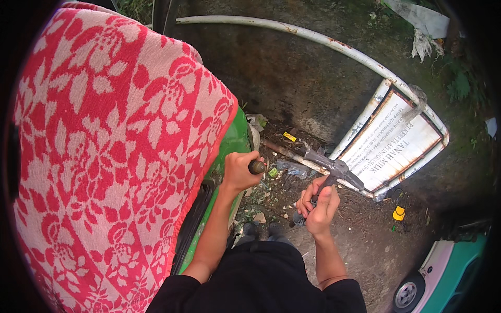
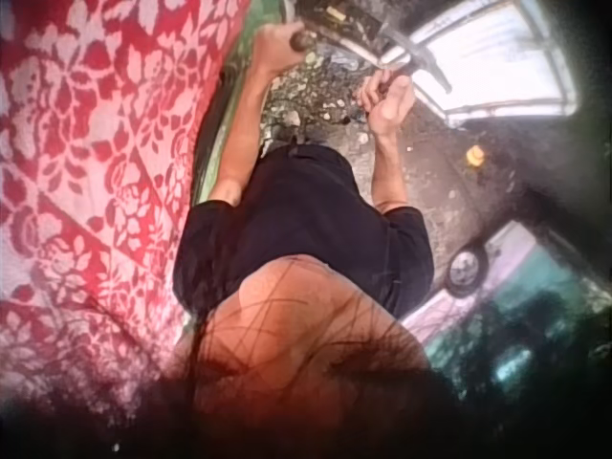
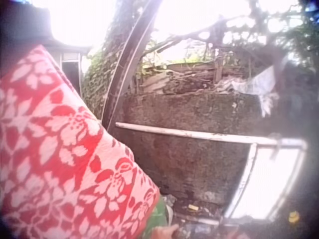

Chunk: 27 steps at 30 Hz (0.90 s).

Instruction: The person repeatedly strikes a small metal object with a hammer while holding it against a green surface. The action is continuous and focused on the same spot throughout the clip.

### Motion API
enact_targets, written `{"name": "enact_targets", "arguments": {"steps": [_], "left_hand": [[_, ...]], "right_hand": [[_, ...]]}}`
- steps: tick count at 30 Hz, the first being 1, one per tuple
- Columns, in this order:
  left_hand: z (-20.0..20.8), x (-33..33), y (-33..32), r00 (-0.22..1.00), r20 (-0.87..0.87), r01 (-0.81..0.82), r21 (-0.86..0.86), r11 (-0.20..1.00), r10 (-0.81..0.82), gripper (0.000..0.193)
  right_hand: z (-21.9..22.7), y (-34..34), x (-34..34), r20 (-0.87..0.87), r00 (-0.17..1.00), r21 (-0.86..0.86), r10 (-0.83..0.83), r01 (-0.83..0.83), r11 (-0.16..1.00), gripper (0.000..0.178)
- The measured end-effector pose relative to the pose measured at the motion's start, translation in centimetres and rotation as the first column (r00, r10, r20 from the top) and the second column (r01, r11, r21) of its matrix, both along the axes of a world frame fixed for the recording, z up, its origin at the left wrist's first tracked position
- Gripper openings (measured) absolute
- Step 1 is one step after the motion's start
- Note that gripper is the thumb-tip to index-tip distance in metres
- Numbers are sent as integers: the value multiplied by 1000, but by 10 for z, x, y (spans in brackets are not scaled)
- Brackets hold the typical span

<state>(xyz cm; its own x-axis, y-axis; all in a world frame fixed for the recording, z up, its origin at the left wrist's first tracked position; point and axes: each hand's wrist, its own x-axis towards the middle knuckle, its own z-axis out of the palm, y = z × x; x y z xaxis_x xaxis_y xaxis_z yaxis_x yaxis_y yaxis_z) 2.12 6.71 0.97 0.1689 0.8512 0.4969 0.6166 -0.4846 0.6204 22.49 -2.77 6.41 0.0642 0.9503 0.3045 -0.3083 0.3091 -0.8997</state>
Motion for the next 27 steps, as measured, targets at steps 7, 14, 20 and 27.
{"name": "enact_targets", "arguments": {"steps": [7,14,20,27], "left_hand": [[4,-1,1,1000,-7,4,-4,1000,-4,17],[1,-2,0,1000,22,-5,13,1000,5,19],[-4,-4,2,998,48,-33,1,999,33,19],[-3,-1,1,999,37,-29,-9,1000,30,19]], "right_hand": [[-17,6,-5,115,990,-157,82,-63,986,43],[-50,11,-1,86,995,-109,40,-30,994,43],[-41,16,7,538,840,-105,79,-26,994,42],[-3,9,3,142,990,155,-26,4,988,50]]}}
